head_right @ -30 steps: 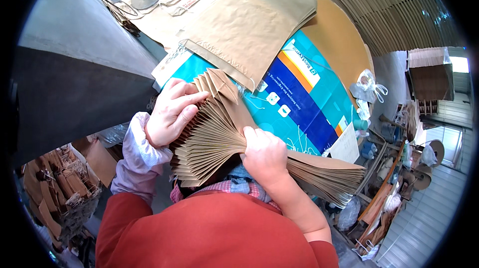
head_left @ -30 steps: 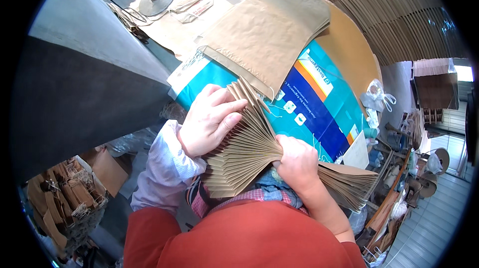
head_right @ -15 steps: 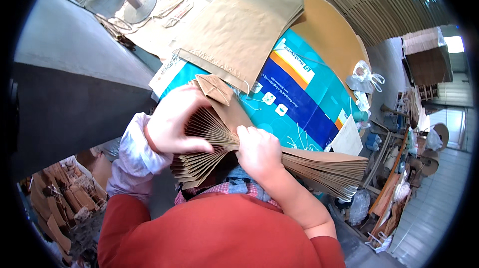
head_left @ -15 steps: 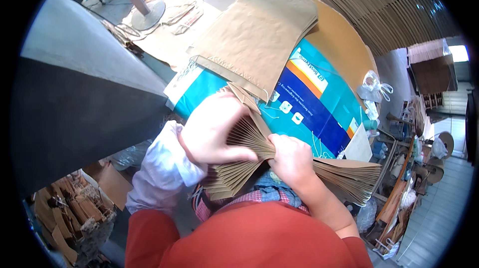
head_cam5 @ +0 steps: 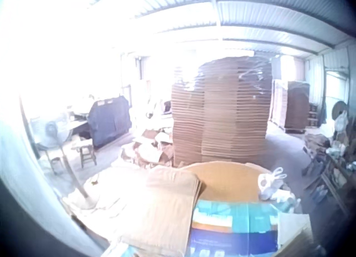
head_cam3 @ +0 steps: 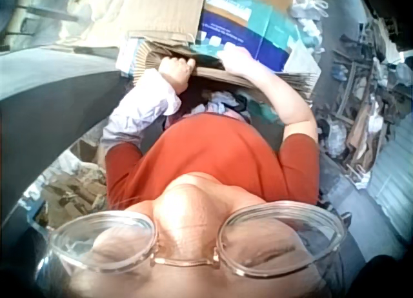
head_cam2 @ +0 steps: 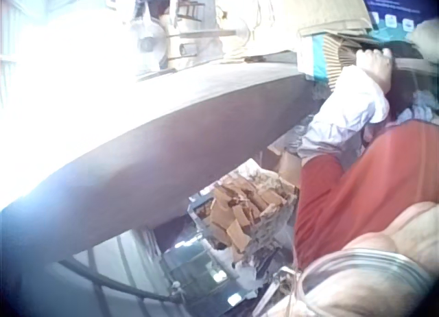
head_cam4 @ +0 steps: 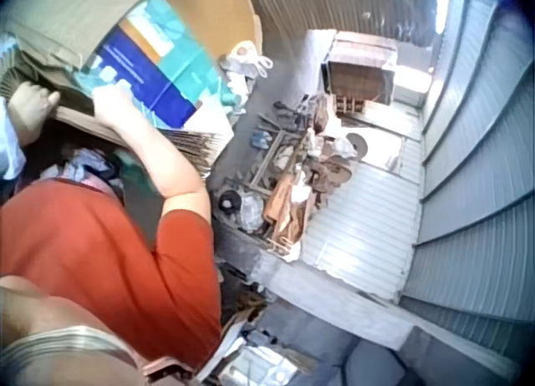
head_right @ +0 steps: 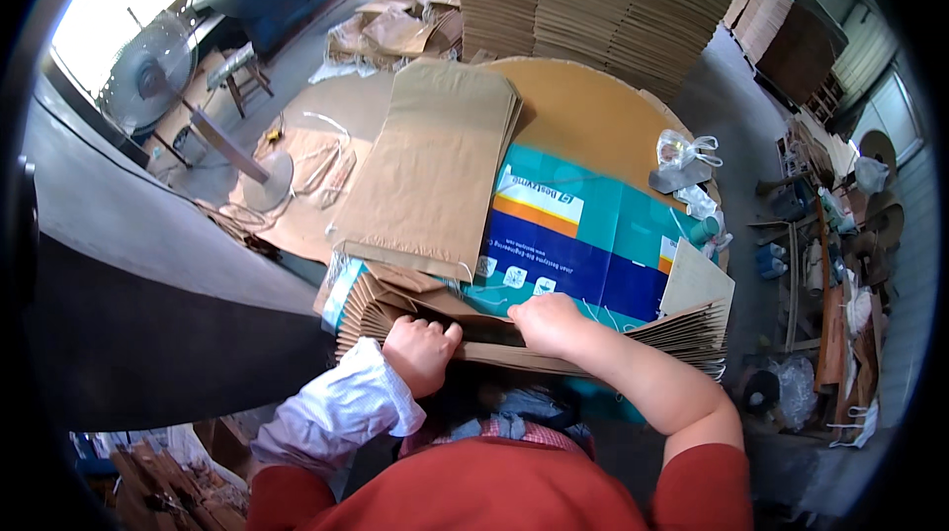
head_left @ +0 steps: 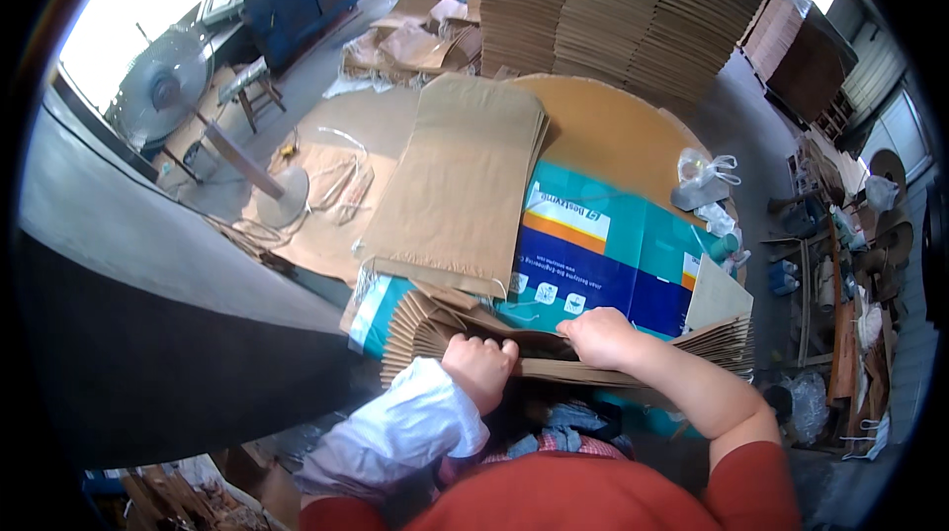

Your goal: The person repeatedly ties bundles of flat brown paper bags with white string. They gather the bags, wrap the string around the bundle, and tie a knot. The person then stacks the tied bundles on the table.

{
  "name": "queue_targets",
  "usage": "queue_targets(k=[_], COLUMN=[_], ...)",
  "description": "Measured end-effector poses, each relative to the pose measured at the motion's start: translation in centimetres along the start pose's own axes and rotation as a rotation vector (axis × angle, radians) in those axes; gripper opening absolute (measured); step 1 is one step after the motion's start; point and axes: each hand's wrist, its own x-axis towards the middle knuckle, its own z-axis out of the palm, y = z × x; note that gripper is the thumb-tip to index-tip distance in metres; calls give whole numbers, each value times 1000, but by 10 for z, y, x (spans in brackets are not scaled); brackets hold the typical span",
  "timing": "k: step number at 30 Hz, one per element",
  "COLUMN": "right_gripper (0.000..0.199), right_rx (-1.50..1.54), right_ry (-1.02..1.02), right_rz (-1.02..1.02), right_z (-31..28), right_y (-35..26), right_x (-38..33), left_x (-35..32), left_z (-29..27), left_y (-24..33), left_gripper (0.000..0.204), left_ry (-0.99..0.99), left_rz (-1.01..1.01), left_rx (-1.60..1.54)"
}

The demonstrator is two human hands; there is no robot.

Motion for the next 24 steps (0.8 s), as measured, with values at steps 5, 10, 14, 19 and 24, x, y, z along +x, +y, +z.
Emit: queue_targets(k=[5, 10, 14, 19, 24], right_gripper=[9, 25, 31, 29, 26], right_rx=[5, 483, 1314, 1425, 1666], right_ry=[390, 514, 571, 584, 703], right_rz=[-86, -109, -125, -274, -272], right_z=[-20, -132, -197, -229, -204], right_y=[33, 69, 100, 123, 152], right_x=[6, 31, 71, 164, 285], left_x=[-1, -10, -17, -28, -23], left_z=[2, 6, 11, 21, 21], left_y=[4, 2, 11, 10, 8], left_gripper=[15, 15, 15, 12, 12], left_ry=[-87, -129, -72, 33, 76], left_rz=[27, 14, 3, -2, 12], left_rx=[-28, -55, -32, -76, -35])
